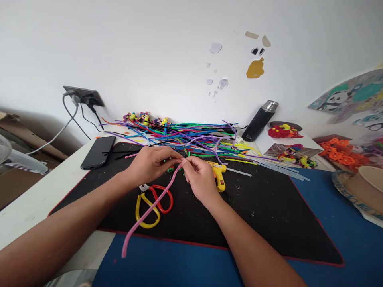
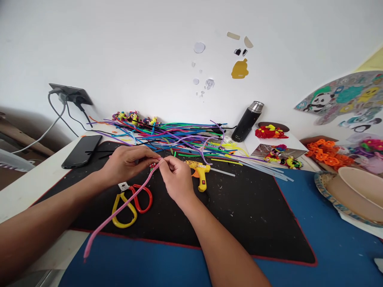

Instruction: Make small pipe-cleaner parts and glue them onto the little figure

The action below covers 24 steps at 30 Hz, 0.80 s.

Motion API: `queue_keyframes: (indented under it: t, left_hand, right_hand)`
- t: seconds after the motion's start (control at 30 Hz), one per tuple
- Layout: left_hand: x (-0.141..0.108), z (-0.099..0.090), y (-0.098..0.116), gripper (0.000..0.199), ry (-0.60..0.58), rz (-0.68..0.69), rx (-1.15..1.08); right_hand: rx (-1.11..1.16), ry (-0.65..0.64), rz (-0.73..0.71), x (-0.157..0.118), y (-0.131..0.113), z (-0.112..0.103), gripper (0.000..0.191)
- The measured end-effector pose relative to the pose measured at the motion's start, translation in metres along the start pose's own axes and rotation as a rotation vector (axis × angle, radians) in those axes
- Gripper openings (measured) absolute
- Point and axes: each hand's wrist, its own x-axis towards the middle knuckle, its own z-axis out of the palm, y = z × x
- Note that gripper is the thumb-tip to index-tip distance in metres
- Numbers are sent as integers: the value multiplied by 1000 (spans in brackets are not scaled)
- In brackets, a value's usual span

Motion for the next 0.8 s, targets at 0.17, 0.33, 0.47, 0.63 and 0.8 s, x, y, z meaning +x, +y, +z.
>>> queue_keyframes:
  t: [0.17,0.33,0.47,0.63,0.8]
  left_hand:
    - [-1,3,1,16,28,30,76]
    - [-2,6,5,17,75,-38,48]
    - [-1,8,9,18,77,-139,-10]
    - [0,9,15,21,73,-260,-87]
    - [3,9,13,25,24,-361,-253]
  right_hand:
    - [-11,5,-15,-1,3,0,31]
    - [-16,3,-28,-1,5,1,30]
    - [-27,4,-19,-2,3,2,32]
    - [-18,9,-18,-2,0,2,33]
    - [-7,10,-13,-1,2,2,31]
